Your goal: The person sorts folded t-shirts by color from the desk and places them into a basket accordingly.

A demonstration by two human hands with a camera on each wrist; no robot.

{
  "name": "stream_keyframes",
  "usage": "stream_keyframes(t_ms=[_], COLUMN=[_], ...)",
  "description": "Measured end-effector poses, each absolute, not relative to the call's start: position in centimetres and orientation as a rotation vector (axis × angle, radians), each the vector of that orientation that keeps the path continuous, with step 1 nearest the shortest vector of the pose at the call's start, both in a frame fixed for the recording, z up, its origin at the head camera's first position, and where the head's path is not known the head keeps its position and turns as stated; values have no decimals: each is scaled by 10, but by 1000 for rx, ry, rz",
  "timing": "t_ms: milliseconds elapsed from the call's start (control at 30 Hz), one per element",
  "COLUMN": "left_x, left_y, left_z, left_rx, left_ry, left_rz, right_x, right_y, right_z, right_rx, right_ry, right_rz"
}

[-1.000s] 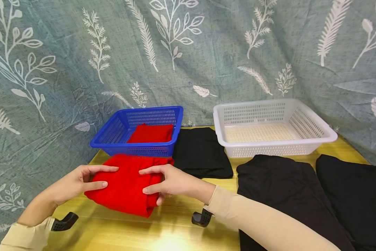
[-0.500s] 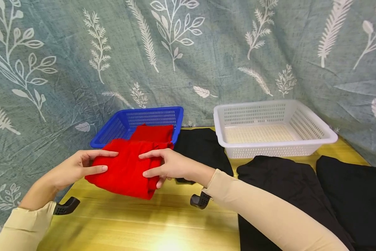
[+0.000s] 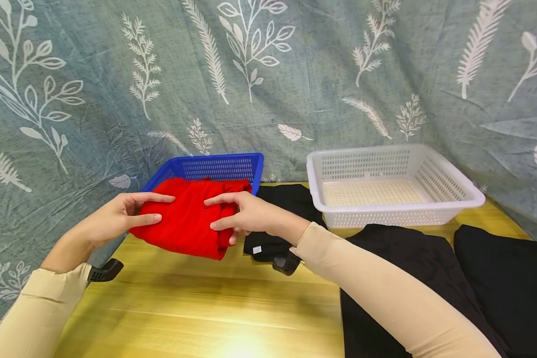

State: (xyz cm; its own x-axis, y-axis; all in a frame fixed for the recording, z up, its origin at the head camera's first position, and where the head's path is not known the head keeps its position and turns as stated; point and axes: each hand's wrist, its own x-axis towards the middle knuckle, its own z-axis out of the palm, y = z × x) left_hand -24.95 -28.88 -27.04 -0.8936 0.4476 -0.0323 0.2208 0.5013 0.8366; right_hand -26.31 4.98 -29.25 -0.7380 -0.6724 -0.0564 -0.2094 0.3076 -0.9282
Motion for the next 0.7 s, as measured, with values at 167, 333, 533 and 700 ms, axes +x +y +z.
stream_keyframes(t_ms=[167, 333, 533, 700], left_x=[-260, -276, -295, -307], left_y=[-286, -285, -281, -278], left_z=[-264, -263, -263, -260], left_rx=[552, 539, 494, 442], left_ry=[2510, 2497, 2459, 2468], left_rz=[1348, 1397, 1459, 1492], right_x=[-275, -289, -307, -321], right_y=[52, 53, 54, 54], right_z=[-286, -283, -282, -278], right_rx=[-782, -776, -765, -767], right_ry=[2162, 2181, 2240, 2282], right_rz=[-1421, -1426, -1437, -1454])
